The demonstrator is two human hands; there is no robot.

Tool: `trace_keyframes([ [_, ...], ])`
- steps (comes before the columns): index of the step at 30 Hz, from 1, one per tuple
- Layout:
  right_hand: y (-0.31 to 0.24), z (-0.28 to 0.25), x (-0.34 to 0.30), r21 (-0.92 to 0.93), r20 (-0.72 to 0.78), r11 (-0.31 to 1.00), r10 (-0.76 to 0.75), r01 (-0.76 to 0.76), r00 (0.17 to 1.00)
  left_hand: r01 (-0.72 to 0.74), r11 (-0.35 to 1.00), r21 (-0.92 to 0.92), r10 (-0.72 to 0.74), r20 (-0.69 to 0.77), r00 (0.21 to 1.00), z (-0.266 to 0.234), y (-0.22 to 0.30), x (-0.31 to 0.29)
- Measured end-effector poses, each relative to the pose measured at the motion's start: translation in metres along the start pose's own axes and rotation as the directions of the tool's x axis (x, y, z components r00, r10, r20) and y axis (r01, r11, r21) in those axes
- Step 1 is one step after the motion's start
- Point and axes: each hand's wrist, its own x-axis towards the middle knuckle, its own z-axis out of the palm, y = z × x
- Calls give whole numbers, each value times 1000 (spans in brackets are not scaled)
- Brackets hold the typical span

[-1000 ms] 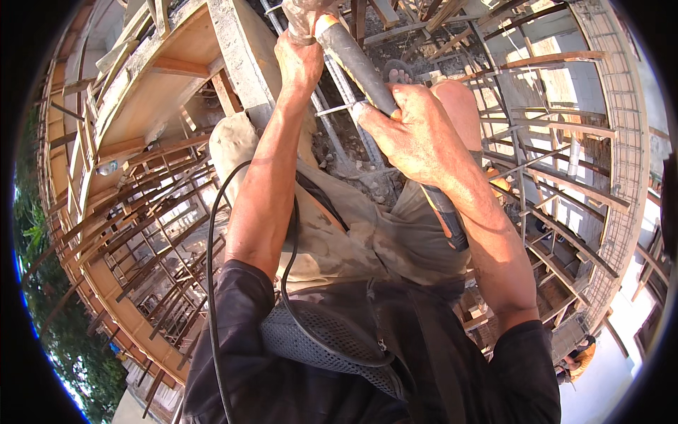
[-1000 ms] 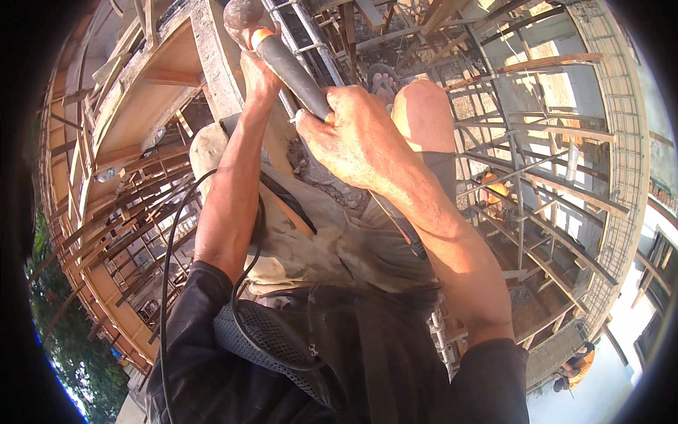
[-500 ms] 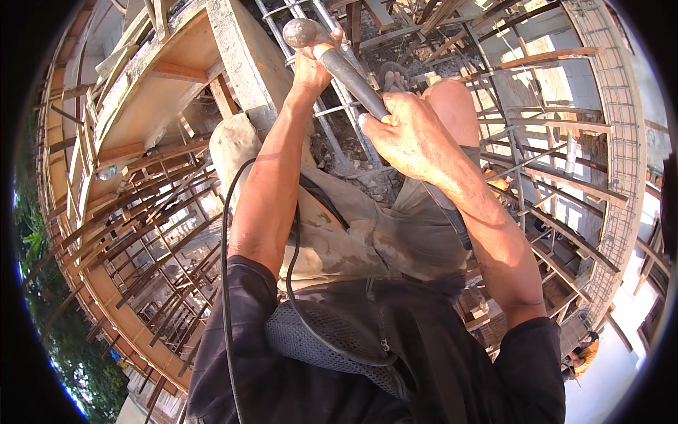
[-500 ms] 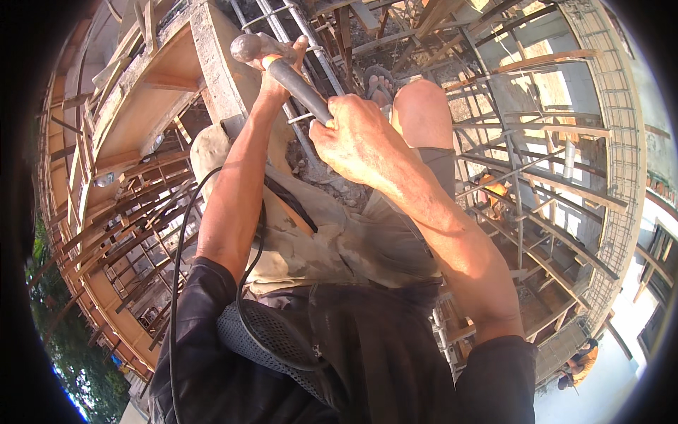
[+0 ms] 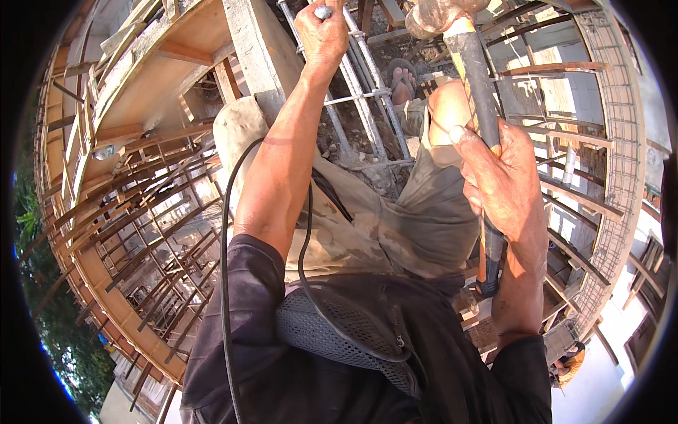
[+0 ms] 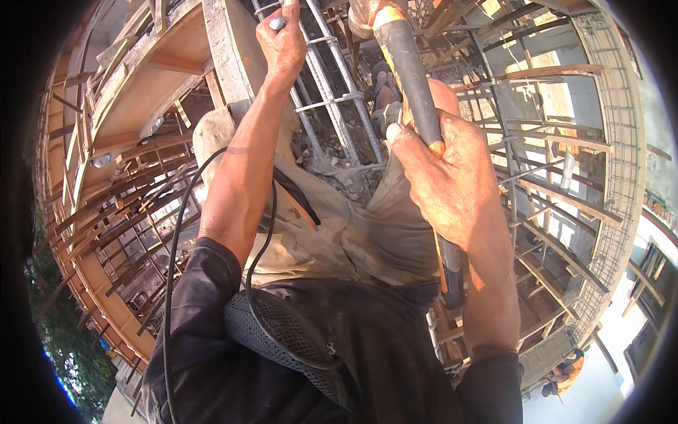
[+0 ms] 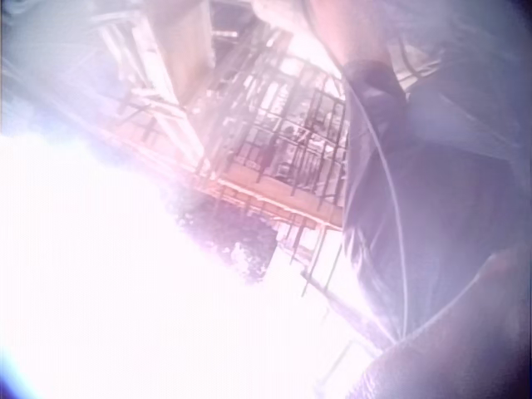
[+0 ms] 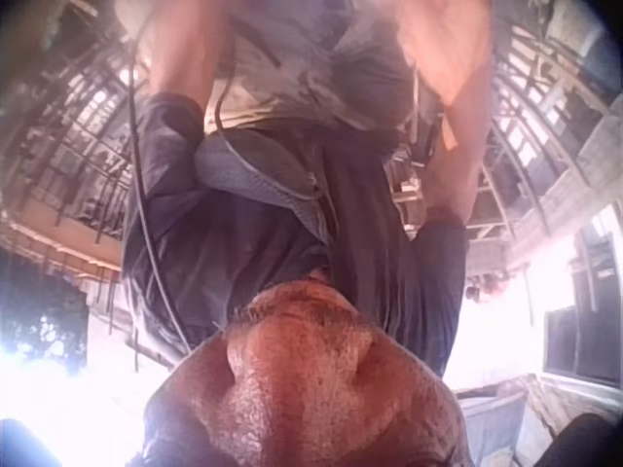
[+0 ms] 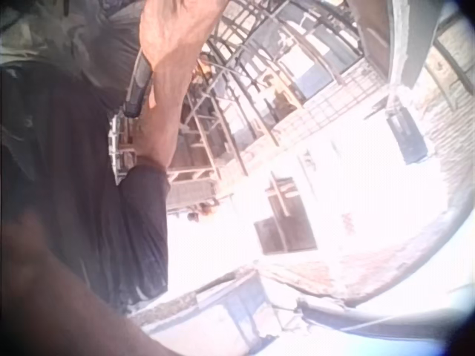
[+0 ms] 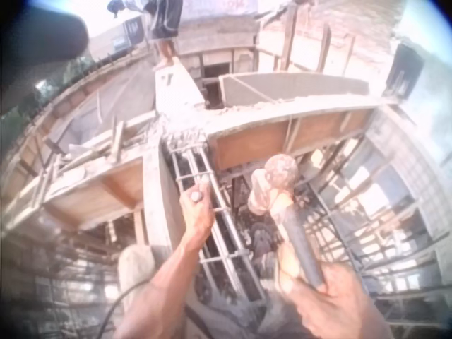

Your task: The person holds a nail against a metal structural frame and strikes it with a hammer.

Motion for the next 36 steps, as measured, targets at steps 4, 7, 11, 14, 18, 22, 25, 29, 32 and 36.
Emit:
trace_keyframes([
  [4, 7, 7, 5, -95, 64, 995, -33, 39, 997, -25, 999, 21, 26, -28, 999, -18, -36, -23],
  [7, 10, 11, 10, -200, 113, 977, -50, 72, 992, 43, 998, 38, -44, 13, 999, -23, -28, -31],
  [11, 6, 22, 6, -226, 153, 972, -35, 69, 988, 107, 986, -126, -99, 71, 993, -30, -13, -32],
  [14, 0, 29, 5, -230, 172, 971, -25, 65, 985, 5, 958, -287, -20, -47, 999, -29, -7, -30],
  [18, -7, 35, 2, -272, 176, 955, -71, 118, 982, -39, 981, -192, 19, -103, 994, -25, -35, -34],
  [22, -7, 36, 3, -284, 158, 950, -85, 128, 984, 15, 996, -88, -18, -34, 999, -29, -43, -38],
  [25, -5, 34, 1, -270, 144, 958, -59, 97, 988, 4, 1000, 14, -5, 77, 997, -16, -14, -51],
  [29, -6, 33, -4, -294, 145, 951, -50, 91, 988, 2, 1000, -15, -3, -65, 998, -15, -6, -54],
  [32, -3, 32, -5, -291, 150, 949, -79, 121, 985, 1, 975, -223, -17, -69, 997, -30, -11, -36],
  [36, -7, 34, -3, -319, 159, 941, -63, 111, 985, -54, 975, -217, 35, -88, 995, -29, -33, -31],
])
